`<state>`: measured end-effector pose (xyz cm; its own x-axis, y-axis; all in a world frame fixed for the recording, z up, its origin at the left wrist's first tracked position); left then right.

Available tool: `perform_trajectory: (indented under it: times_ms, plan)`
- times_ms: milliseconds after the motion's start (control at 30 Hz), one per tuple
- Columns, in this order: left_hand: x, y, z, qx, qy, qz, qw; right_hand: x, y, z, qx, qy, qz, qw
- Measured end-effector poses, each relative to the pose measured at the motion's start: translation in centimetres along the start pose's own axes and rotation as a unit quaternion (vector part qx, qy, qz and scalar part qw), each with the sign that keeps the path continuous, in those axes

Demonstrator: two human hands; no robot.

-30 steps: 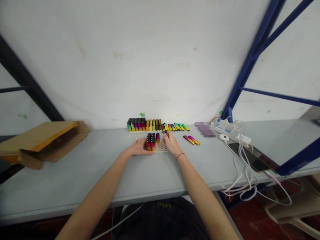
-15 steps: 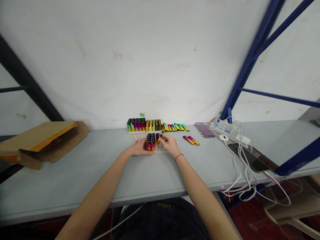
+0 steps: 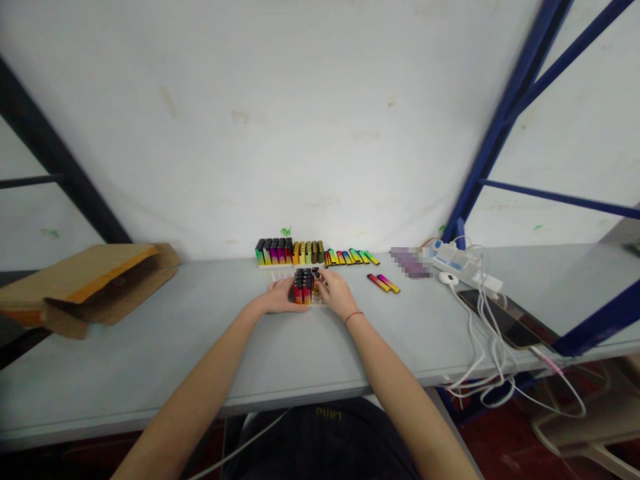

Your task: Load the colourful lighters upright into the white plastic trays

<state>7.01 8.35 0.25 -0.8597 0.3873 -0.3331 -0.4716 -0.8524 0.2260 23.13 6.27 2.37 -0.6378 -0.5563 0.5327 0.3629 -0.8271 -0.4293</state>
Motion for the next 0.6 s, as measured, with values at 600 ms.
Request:
perform_trajectory:
  times_ms: [600]
  plan:
    - [-0.2,0.2,0.3,0.006,-0.004,-0.002,1.0,-8.2,4.7,7.5,0.04,0.253,-0.427,0.867]
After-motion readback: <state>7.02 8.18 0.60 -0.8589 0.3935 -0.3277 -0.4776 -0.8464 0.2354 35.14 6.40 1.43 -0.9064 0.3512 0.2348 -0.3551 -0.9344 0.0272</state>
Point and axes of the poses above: each hand's wrist, its own y-axis away from the middle knuckle, its own z-axis out of the back of the hand, x = y × z, the point moved 8 cm from there along -y, towards the middle knuckle, and after that the axes turned 12 degrees about x, right-handed, at the moved point
